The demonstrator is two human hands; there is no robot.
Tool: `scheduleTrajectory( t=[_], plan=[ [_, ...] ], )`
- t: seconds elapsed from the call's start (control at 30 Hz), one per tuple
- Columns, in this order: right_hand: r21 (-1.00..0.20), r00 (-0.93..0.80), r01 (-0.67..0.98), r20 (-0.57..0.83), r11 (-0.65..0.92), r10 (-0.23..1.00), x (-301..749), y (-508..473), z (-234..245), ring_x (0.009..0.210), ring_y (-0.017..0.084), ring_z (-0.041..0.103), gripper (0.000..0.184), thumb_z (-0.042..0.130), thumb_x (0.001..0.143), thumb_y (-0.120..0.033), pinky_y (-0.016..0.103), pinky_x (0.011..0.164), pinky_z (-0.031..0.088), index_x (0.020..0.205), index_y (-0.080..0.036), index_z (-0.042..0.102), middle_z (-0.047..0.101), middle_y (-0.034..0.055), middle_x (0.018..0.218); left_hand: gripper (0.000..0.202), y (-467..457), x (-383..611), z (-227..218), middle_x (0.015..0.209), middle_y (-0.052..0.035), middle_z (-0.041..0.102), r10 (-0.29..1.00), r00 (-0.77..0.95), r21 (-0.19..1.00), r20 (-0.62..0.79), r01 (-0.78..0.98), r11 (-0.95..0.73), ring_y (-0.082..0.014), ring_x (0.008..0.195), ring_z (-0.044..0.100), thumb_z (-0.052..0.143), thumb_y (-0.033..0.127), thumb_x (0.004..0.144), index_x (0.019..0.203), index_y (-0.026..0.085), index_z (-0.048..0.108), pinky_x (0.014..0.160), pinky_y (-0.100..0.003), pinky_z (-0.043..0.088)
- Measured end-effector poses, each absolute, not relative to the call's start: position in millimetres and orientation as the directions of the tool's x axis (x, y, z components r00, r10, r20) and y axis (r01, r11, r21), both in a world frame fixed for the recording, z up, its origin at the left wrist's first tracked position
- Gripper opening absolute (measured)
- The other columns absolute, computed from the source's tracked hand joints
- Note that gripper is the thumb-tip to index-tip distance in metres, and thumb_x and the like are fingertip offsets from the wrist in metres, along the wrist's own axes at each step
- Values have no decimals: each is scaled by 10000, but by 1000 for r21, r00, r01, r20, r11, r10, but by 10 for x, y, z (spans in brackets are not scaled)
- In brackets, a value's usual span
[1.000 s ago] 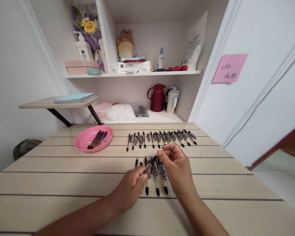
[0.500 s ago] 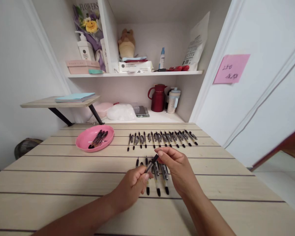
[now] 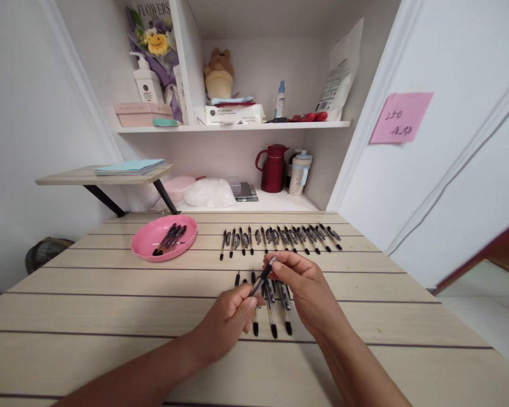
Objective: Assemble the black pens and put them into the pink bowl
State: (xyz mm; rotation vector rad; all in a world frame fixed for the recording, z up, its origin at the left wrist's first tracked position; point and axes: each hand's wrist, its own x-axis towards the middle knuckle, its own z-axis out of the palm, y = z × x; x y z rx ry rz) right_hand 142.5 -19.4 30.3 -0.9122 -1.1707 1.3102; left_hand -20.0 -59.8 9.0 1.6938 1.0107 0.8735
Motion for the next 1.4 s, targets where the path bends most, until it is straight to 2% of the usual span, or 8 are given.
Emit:
scheduleTrajectory(
  t=[0.13,0.3,0.47,0.6,0.77,0.93,1.1,1.4],
  plan=[
    [-973,-105,-210,114,90,988,1423,-186,303,703,136,527,176,693,636,-324,278,675,425,720,-185,624,607,28,765,287,-595,-201,85,547,37,429,909,407,948,90,244,-203,-81,497,410,312,366,861,865,151,502,490,-195,316],
    [-968,-178,-251,75,28,981,1434,-183,341,804,176,546,272,646,676,-377,317,726,429,873,-190,634,617,66,879,284,-585,-202,78,539,39,422,910,406,947,80,255,-197,-84,500,402,321,370,856,842,151,502,490,-200,305],
    [-983,-155,-175,84,56,984,1458,-146,338,708,141,528,199,692,629,-349,296,686,422,712,-184,619,608,33,781,294,-579,-203,77,545,36,429,913,401,946,67,264,-186,-87,511,412,321,373,853,850,150,514,500,-203,301],
    [-980,-232,-200,70,23,970,1478,-140,359,836,176,538,265,641,683,-377,316,732,421,886,-207,630,616,58,914,288,-581,-202,83,541,38,422,915,398,948,61,264,-177,-87,506,411,318,373,854,840,154,504,500,-203,304],
    [-985,-198,-165,88,56,976,1480,-131,352,711,128,527,152,672,663,-322,278,692,415,714,-190,618,608,20,771,286,-576,-203,73,544,35,431,912,405,944,59,276,-183,-89,511,413,325,369,850,847,153,512,505,-207,299],
    [-984,-245,-179,57,12,968,1497,-129,343,796,160,546,244,642,682,-372,303,729,417,860,-205,632,629,42,872,291,-568,-200,75,537,37,430,914,402,946,45,277,-168,-90,507,405,319,370,848,844,150,510,503,-208,297],
    [-989,-216,-141,78,48,973,1504,-117,335,662,117,519,167,681,647,-340,263,664,411,699,-193,620,614,6,731,298,-568,-203,76,543,37,428,914,403,945,43,281,-169,-90,512,408,316,374,851,851,149,513,504,-206,293],
    [-992,-196,-116,79,56,977,1526,-111,341,668,119,520,176,685,642,-338,259,662,414,746,-202,645,615,11,740,295,-552,-210,44,543,36,429,910,412,938,50,292,-184,-90,517,398,311,369,854,842,151,509,512,-211,284]
  ],
)
